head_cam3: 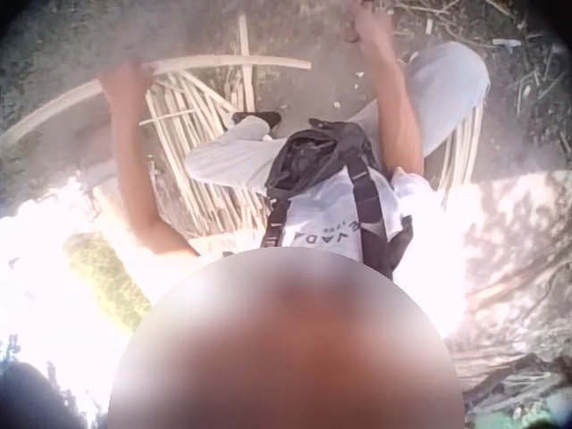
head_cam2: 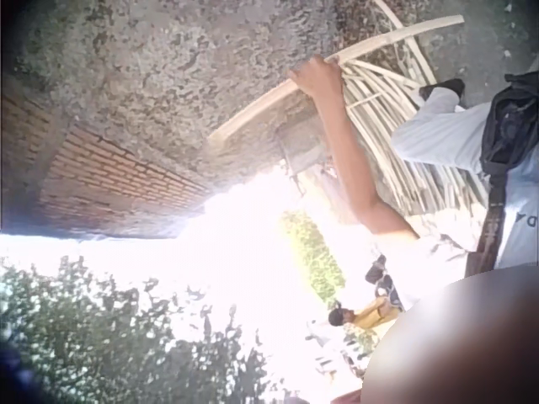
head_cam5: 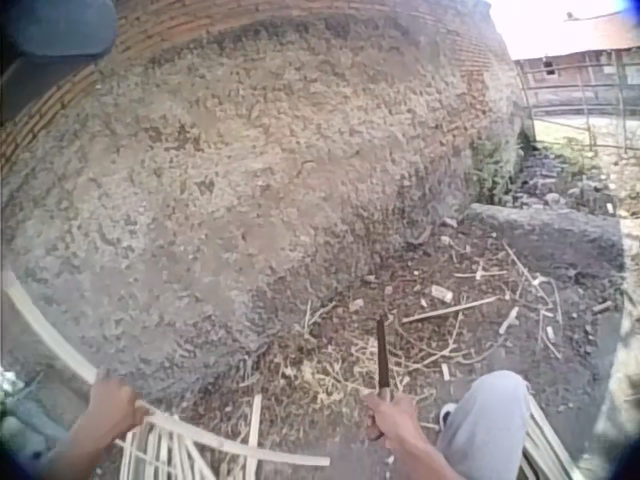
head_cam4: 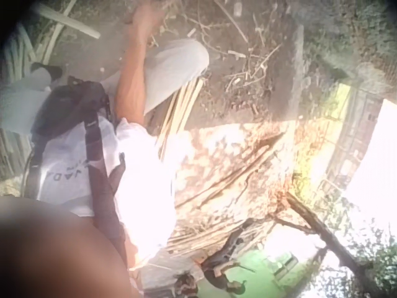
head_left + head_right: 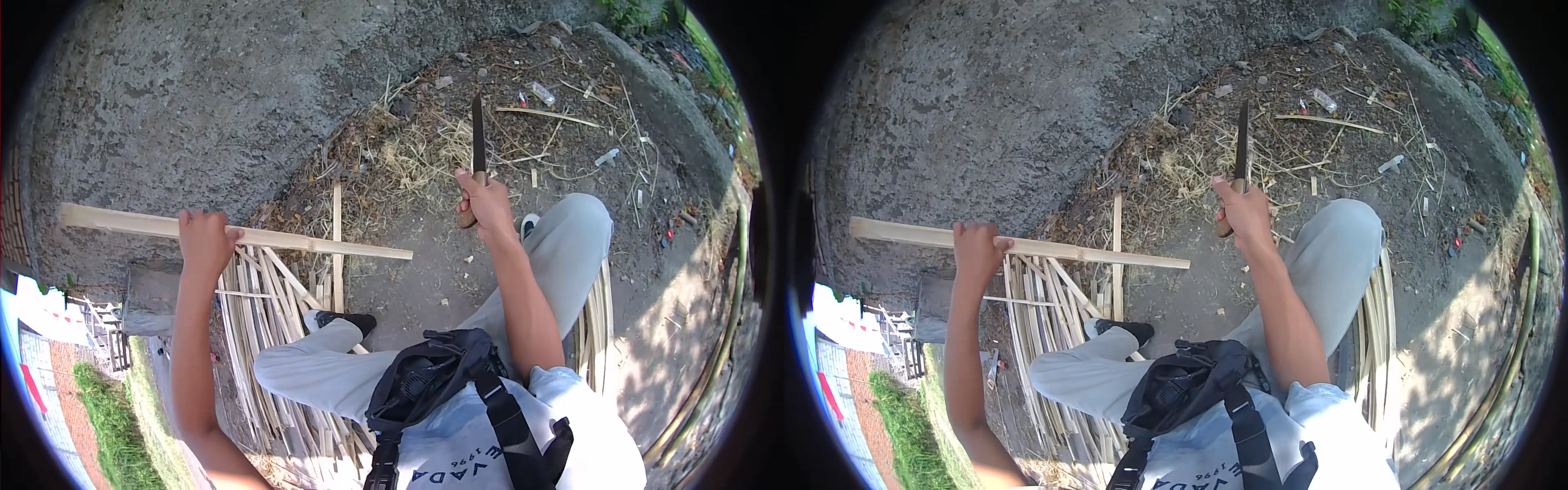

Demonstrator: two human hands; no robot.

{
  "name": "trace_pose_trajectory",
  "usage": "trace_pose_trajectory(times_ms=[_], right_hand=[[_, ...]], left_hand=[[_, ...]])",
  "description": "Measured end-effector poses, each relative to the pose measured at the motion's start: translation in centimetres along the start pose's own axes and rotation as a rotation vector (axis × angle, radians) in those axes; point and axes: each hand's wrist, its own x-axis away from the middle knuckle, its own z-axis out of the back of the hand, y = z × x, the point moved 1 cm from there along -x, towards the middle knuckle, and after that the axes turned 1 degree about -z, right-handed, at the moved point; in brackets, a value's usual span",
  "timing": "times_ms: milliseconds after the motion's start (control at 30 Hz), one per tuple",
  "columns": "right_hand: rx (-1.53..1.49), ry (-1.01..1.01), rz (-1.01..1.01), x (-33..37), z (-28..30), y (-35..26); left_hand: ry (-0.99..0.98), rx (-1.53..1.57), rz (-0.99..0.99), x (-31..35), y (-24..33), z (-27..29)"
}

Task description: The person uses a machete to shave and trim strips of bamboo while sitting outdoors, handling individual strips and moving them aside.

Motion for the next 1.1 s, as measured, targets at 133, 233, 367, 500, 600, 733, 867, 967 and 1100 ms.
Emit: trace_pose_trajectory(times_ms=[133,233,367,500,600,733,867,967,1100], right_hand=[[0.006,-0.040,-0.028,0.3,-0.8,-0.2],[-0.072,-0.008,-0.046,0.5,0.0,-0.1],[-0.042,-0.005,-0.023,0.7,-0.3,-0.2],[-0.034,-0.025,-0.022,0.4,-0.9,0.3],[-0.006,-0.026,-0.023,0.1,-0.7,0.5],[-0.015,-0.029,-0.021,0.0,-0.9,0.6],[0.004,-0.005,-0.012,0.1,-0.8,0.6],[0.020,-0.011,-0.010,0.5,-0.9,0.4],[-0.005,0.009,-0.015,0.5,-0.4,0.2]], left_hand=[[-0.018,-0.032,0.016,-1.0,1.3,0.1],[0.008,-0.014,-0.121,-1.8,1.9,0.4],[0.103,-0.249,-0.225,-1.7,2.7,1.4],[0.087,-0.254,-0.267,-1.3,2.2,-0.1],[0.144,-0.256,-0.396,-1.1,2.5,0.0],[0.290,-0.223,-0.377,-1.1,2.5,0.4],[0.293,-0.234,-0.245,-0.7,3.6,0.3],[0.563,-0.304,-0.170,0.6,4.7,1.3],[0.711,0.091,0.041,4.5,4.4,2.0]])
